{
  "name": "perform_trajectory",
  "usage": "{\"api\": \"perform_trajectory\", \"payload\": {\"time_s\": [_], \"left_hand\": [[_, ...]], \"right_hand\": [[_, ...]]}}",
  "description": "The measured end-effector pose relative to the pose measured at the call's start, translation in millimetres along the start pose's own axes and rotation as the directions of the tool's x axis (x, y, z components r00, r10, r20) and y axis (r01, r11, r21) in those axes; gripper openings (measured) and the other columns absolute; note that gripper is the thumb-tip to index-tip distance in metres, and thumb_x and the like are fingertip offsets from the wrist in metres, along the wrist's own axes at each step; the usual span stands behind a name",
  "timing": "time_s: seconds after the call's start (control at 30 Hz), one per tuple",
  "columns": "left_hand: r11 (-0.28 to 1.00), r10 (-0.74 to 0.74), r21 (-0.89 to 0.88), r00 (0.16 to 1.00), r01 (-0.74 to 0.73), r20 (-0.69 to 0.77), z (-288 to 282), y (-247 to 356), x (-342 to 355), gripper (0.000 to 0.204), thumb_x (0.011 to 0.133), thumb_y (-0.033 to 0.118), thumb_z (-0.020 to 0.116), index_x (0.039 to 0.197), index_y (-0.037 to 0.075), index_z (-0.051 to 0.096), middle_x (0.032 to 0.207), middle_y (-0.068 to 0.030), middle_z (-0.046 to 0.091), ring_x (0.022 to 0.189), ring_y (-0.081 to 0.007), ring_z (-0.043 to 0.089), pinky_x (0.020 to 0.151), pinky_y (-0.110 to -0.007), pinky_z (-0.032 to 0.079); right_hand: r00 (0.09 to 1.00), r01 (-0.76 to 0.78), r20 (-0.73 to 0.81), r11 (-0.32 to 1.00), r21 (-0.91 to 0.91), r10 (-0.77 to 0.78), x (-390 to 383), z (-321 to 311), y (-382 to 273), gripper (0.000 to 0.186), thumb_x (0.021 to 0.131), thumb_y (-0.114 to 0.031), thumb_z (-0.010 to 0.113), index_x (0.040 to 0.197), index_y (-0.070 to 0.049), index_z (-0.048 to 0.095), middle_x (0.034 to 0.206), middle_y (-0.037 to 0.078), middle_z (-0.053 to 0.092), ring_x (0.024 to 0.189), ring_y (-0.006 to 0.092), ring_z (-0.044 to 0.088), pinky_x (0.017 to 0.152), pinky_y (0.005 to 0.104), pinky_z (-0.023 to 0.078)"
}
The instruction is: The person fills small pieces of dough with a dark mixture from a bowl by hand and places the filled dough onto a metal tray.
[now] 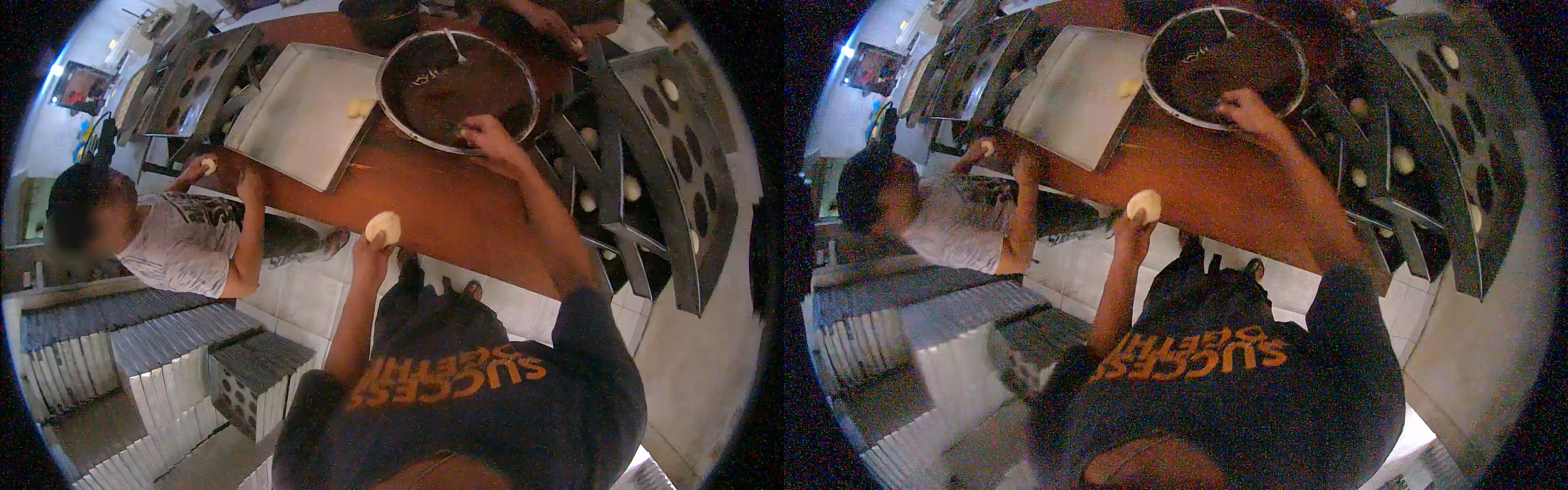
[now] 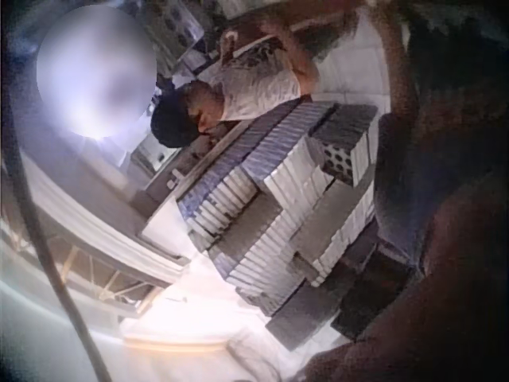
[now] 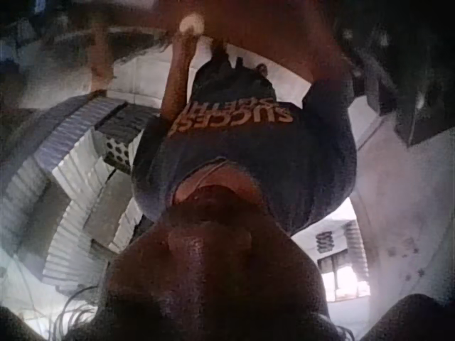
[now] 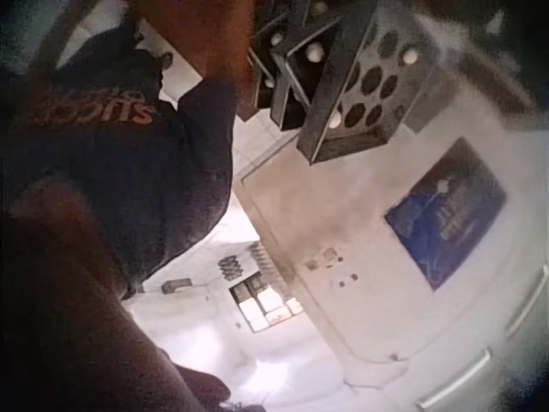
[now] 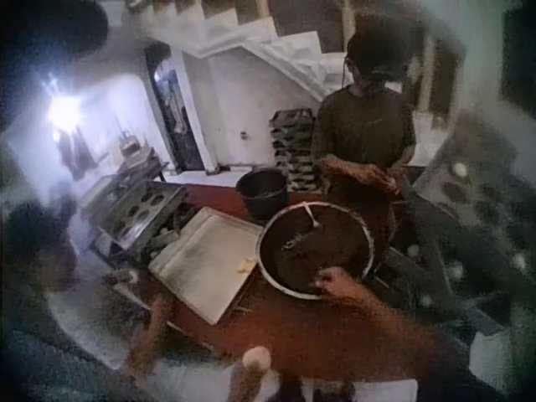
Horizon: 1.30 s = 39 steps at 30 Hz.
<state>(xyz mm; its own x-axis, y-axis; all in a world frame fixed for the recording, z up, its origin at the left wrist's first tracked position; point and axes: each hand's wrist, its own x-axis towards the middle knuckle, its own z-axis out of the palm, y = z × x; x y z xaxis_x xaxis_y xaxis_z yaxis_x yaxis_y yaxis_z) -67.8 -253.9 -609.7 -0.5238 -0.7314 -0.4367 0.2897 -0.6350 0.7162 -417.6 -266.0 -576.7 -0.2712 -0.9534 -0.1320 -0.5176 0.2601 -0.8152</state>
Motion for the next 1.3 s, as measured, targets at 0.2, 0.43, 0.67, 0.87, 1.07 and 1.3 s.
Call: {"api": "perform_trajectory", "payload": {"time_s": [0.2, 0.43, 0.67, 0.87, 1.07, 1.3], "left_hand": [[0.986, -0.107, -0.117, 0.99, 0.118, 0.092, 98, -26, 16, 0.033, 0.086, 0.016, 0.05, 0.112, -0.002, 0.044, 0.108, -0.0133, 0.05, 0.099, -0.0245, 0.051, 0.081, -0.037, 0.047], [0.884, -0.23, -0.34, 0.932, 0.321, 0.282, 145, -52, 12, 0.032, 0.088, 0.018, 0.047, 0.112, -0.003, 0.043, 0.107, -0.0123, 0.051, 0.099, -0.0237, 0.052, 0.083, -0.035, 0.048], [0.936, -0.053, -0.343, 0.993, 0.085, 0.102, 111, -33, -18, 0.032, 0.085, 0.018, 0.053, 0.111, 0.001, 0.045, 0.109, -0.0114, 0.052, 0.1, -0.0226, 0.052, 0.086, -0.036, 0.047], [0.924, -0.111, -0.347, 0.982, 0.16, 0.156, 96, -49, -37, 0.033, 0.084, 0.023, 0.054, 0.109, 0.003, 0.048, 0.109, -0.0099, 0.053, 0.099, -0.0211, 0.054, 0.083, -0.034, 0.049], [0.96, -0.175, -0.187, 0.966, 0.21, 0.19, 121, -85, -38, 0.048, 0.084, 0.039, 0.049, 0.115, 0.003, 0.042, 0.111, -0.0091, 0.051, 0.101, -0.0232, 0.052, 0.086, -0.035, 0.046], [0.954, -0.209, -0.115, 0.89, 0.276, 0.405, 205, -78, -84, 0.047, 0.091, 0.045, 0.028, 0.121, 0.011, 0.04, 0.118, -0.0069, 0.045, 0.111, -0.0217, 0.043, 0.096, -0.037, 0.033]], "right_hand": [[0.847, 0.317, -0.401, 0.937, -0.145, -0.349, -138, 39, -20, 0.024, 0.073, -0.003, 0.055, 0.096, -0.003, 0.062, 0.079, 0.016, 0.058, 0.076, 0.0325, 0.056, 0.069, 0.0329, 0.045], [0.838, 0.175, -0.463, 0.947, -0.271, -0.287, -232, 46, -37, 0.037, 0.065, 0.004, 0.052, 0.101, -0.004, 0.058, 0.092, 0.017, 0.057, 0.081, 0.034, 0.056, 0.071, 0.0387, 0.046], [0.915, -0.135, -0.398, 0.874, -0.467, -0.071, -267, 82, 9, 0.026, 0.068, -0.007, 0.052, 0.092, -0.001, 0.06, 0.084, 0.019, 0.059, 0.077, 0.0346, 0.058, 0.067, 0.0437, 0.048], [0.849, -0.232, -0.481, 0.972, 0.037, 0.22, -241, 82, -41, 0.028, 0.072, -0.019, 0.06, 0.089, 0.003, 0.06, 0.085, 0.023, 0.06, 0.077, 0.0365, 0.058, 0.071, 0.0429, 0.047], [0.924, -0.059, -0.18, 0.591, 0.804, 0.337, -228, 69, -17, 0.031, 0.071, -0.02, 0.064, 0.097, -0.003, 0.062, 0.097, 0.018, 0.06, 0.089, 0.0329, 0.057, 0.081, 0.0378, 0.044], [0.679, 0.188, -0.642, 0.93, -0.316, -0.356, -265, 29, -51, 0.026, 0.071, -0.01, 0.062, 0.096, -0.004, 0.062, 0.093, 0.016, 0.061, 0.084, 0.0269, 0.06, 0.074, 0.0331, 0.047]]}}
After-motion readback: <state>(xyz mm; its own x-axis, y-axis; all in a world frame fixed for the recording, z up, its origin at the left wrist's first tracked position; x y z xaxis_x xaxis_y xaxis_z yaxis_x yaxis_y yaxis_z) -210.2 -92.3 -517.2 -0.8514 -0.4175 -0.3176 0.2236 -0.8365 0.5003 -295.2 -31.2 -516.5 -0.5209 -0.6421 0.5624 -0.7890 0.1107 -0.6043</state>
